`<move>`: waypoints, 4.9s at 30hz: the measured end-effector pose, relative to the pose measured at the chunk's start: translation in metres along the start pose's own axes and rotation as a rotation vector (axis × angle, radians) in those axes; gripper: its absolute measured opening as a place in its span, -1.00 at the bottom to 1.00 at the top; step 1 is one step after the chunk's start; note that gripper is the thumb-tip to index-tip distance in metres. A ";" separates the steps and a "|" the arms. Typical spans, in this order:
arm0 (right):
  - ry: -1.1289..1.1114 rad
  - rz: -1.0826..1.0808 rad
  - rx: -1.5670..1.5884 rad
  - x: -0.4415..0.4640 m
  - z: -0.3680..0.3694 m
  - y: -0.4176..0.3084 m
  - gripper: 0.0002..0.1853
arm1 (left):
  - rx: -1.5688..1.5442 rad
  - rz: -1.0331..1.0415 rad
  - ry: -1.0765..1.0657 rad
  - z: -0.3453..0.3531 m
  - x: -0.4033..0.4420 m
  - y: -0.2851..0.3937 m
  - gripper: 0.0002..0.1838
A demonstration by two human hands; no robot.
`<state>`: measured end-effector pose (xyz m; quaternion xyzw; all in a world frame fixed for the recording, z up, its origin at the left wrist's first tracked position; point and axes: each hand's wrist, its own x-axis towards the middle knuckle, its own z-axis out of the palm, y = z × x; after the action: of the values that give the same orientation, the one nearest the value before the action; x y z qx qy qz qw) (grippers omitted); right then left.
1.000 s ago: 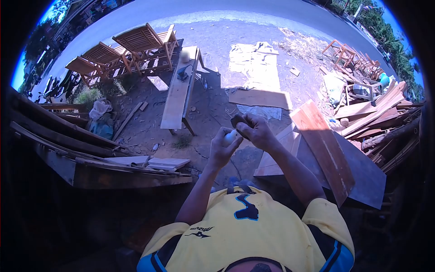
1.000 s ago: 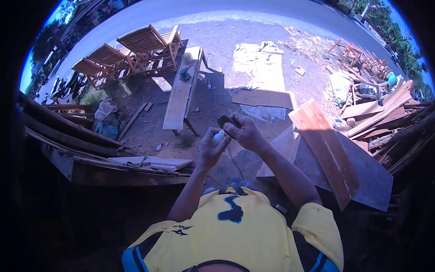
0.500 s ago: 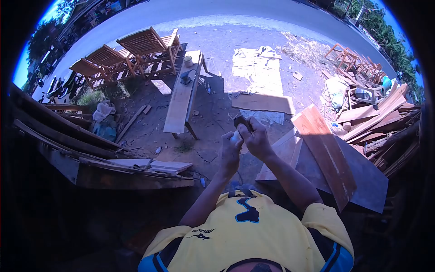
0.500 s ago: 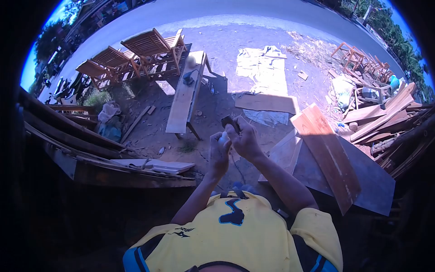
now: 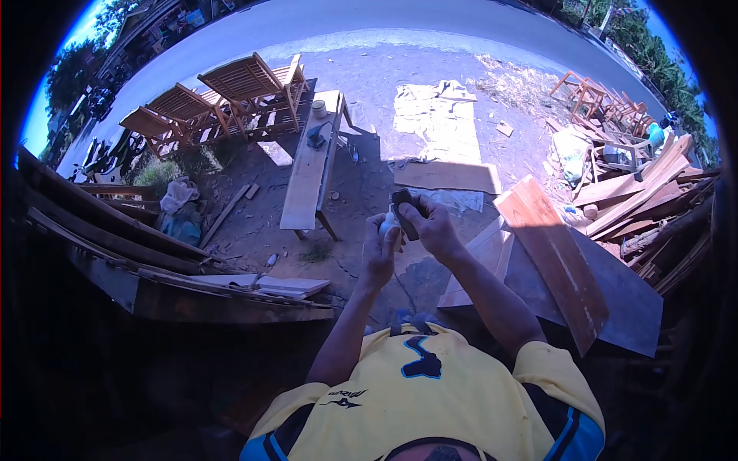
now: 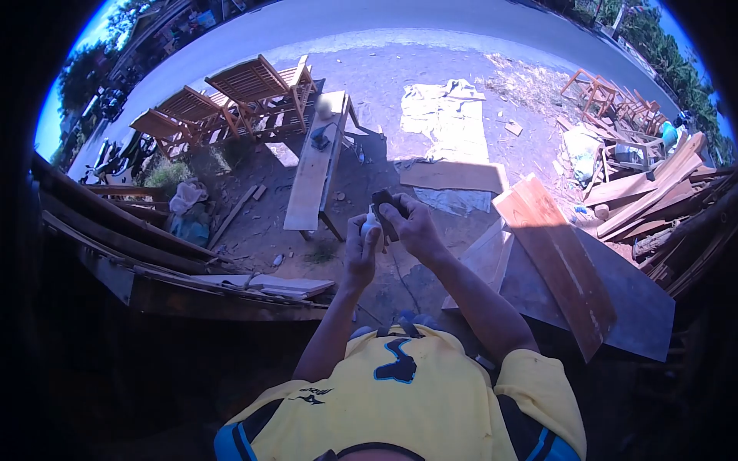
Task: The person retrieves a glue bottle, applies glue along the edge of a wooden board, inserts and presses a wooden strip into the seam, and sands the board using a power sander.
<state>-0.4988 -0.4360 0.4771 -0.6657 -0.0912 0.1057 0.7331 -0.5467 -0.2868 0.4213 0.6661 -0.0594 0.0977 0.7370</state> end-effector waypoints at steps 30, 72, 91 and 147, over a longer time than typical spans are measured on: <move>-0.053 -0.138 -0.404 0.011 -0.019 -0.013 -0.72 | 0.528 0.278 0.058 -0.006 0.005 0.004 -0.63; -0.109 0.469 0.077 0.031 -0.038 0.033 -0.72 | 0.504 0.310 0.170 0.001 -0.009 -0.053 -0.70; 0.053 -0.531 -0.635 0.083 -0.038 -0.021 -0.73 | -0.095 -0.156 0.004 -0.013 0.077 -0.041 -0.68; -0.620 -0.900 -1.075 0.354 0.028 -0.024 -0.86 | 0.146 -0.062 0.112 -0.126 0.258 -0.064 -0.71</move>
<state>-0.1657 -0.3141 0.5011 -0.7692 -0.5939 -0.0799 0.2217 -0.2864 -0.1512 0.4023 0.7130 0.0097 0.1159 0.6915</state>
